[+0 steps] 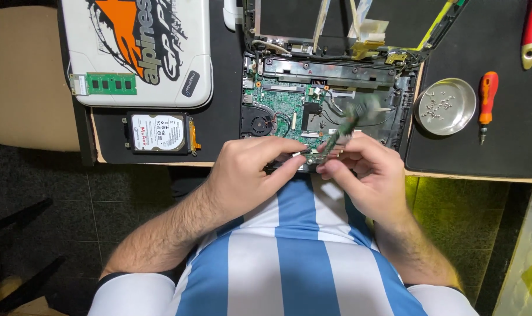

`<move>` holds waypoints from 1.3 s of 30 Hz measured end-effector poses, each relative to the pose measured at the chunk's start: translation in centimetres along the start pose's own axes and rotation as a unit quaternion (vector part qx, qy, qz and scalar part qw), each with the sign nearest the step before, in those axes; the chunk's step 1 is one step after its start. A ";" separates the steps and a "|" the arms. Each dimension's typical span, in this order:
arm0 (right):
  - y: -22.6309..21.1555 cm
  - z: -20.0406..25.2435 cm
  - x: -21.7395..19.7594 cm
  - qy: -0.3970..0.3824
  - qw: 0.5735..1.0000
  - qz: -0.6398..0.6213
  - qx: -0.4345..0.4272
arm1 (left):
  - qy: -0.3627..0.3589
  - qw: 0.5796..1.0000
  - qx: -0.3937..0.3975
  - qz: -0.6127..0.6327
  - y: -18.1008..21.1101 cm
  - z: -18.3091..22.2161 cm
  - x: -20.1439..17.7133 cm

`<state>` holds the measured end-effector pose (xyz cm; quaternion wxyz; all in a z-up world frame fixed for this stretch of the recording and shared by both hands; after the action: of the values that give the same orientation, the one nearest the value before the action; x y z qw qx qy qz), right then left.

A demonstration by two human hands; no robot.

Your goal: Securing a motherboard into a laptop chassis using a screwdriver and screws.

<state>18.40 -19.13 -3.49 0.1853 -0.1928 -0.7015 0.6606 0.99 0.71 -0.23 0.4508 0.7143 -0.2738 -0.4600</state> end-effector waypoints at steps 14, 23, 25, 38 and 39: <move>2.4 1.3 -0.9 0.062 0.991 -0.063 0.099 | -0.118 0.986 -0.073 0.088 -0.7 -1.1 -1.4; 2.4 1.4 -1.0 0.049 0.992 -0.089 0.080 | -0.125 0.979 -0.079 0.138 -1.8 -1.3 -1.3; 2.2 1.4 -0.9 0.046 0.992 -0.089 0.079 | -0.133 0.972 -0.091 0.169 -2.0 -1.4 -1.5; 2.4 1.4 -0.8 0.032 0.991 -0.106 0.075 | -0.185 0.980 -0.024 0.069 -1.5 -2.1 -1.9; 2.4 1.4 -0.8 0.036 0.992 -0.099 0.075 | -0.179 0.983 -0.015 0.045 -1.6 -2.0 -1.8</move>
<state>18.43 -20.59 -6.01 0.2890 -0.1314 -0.6589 0.6819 2.04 3.65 -0.58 0.4253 0.6009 -0.3746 -0.5637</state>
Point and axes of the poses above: each hand's wrist, its own z-axis away from the middle knuckle, its own x-axis out of the palm, y = z × x, the point moved 1 cm from there along -z, towards the middle knuckle, and after that the axes turned 2 degrees about -y, right-handed, at the moved point
